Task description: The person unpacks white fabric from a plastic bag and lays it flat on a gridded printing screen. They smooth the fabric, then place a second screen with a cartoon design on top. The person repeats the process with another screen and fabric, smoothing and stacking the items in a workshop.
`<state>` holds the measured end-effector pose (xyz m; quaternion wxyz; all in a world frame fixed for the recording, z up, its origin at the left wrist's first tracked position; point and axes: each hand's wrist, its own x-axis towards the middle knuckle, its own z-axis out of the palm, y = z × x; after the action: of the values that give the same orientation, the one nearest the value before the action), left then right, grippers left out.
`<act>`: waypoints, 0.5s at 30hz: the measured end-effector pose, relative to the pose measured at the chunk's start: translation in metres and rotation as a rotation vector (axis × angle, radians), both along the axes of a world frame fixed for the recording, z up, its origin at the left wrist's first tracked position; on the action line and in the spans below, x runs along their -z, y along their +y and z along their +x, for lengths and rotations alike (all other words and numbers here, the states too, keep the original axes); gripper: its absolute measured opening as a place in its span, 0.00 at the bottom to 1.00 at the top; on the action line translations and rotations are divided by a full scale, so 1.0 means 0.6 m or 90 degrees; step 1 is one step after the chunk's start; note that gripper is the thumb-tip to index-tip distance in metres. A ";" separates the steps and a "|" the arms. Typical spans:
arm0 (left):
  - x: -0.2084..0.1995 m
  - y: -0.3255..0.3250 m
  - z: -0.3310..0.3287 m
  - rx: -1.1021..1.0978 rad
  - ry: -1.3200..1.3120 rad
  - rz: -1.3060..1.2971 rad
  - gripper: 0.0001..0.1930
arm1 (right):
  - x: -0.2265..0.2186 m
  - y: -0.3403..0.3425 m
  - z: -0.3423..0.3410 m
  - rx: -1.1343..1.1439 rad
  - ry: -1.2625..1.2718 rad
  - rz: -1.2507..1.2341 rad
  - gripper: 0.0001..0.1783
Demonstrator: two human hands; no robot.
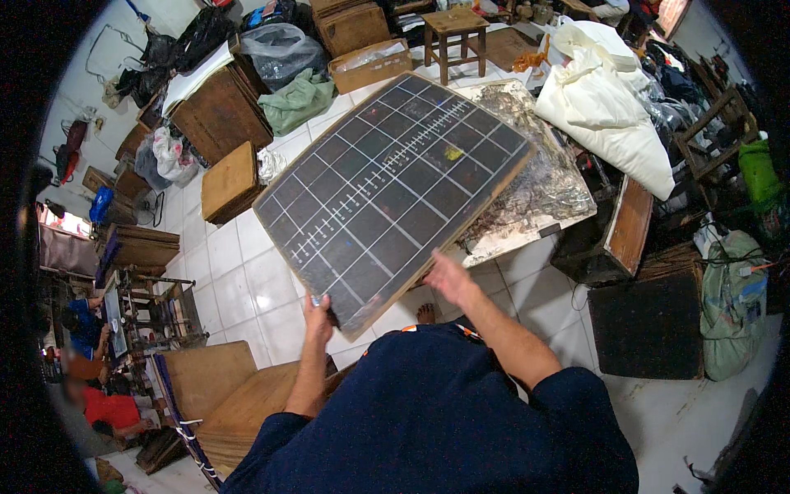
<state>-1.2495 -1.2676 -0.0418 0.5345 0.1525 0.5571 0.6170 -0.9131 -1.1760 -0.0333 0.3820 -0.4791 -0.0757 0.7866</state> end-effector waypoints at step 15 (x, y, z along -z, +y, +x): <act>0.049 -0.039 -0.181 -0.023 0.074 -0.246 0.08 | 0.054 -0.006 0.075 -0.025 -0.139 -0.163 0.19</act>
<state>-1.3581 -1.2907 -0.0714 0.5094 0.0726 0.6977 0.4984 -0.8684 -1.1799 -0.0659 0.2918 -0.6047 -0.0255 0.7406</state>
